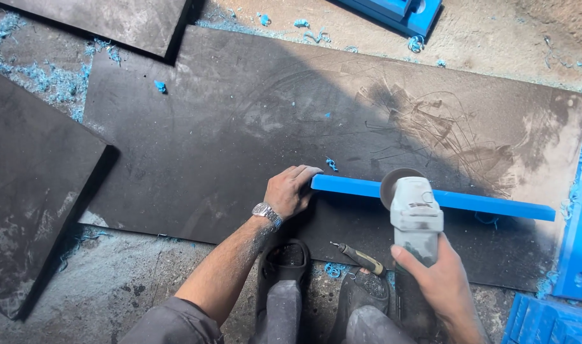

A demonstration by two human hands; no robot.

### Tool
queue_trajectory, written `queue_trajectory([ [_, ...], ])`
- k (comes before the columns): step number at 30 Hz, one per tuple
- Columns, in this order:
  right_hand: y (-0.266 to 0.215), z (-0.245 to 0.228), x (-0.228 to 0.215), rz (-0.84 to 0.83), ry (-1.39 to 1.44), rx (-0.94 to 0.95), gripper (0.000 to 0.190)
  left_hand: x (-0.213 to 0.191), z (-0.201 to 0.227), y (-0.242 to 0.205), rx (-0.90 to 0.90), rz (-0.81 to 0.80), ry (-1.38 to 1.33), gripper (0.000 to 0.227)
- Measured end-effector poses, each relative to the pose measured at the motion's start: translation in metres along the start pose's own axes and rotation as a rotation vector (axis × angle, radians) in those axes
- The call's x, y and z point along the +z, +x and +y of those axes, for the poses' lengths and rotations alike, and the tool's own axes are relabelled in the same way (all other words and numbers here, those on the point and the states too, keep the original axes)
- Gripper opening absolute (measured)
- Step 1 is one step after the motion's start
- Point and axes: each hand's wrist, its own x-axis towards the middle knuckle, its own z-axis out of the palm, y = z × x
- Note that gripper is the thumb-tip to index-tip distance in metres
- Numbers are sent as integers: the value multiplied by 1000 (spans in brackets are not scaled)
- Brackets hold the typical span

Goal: Finishing the edges and holes of blue plastic components using an angle grinder and a manual deburring tool.

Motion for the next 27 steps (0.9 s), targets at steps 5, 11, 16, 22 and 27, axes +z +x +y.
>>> queue_trajectory([
  [5,-2,-27,33,-130,13,-159,73,-1,2,-1,-10,-20,9,56],
  [11,-15,-70,49,-383,1,-118,70,14,-14,-8,10,30,-32,41],
  [16,-11,-59,22,-340,87,-68,62,-10,16,6,-19,-9,-12,54],
  [22,-2,31,-46,-155,388,131,57,-4,17,7,29,0,11,59],
  [27,7,93,-115,108,577,220,47,-2,19,5,30,-6,36,58],
])
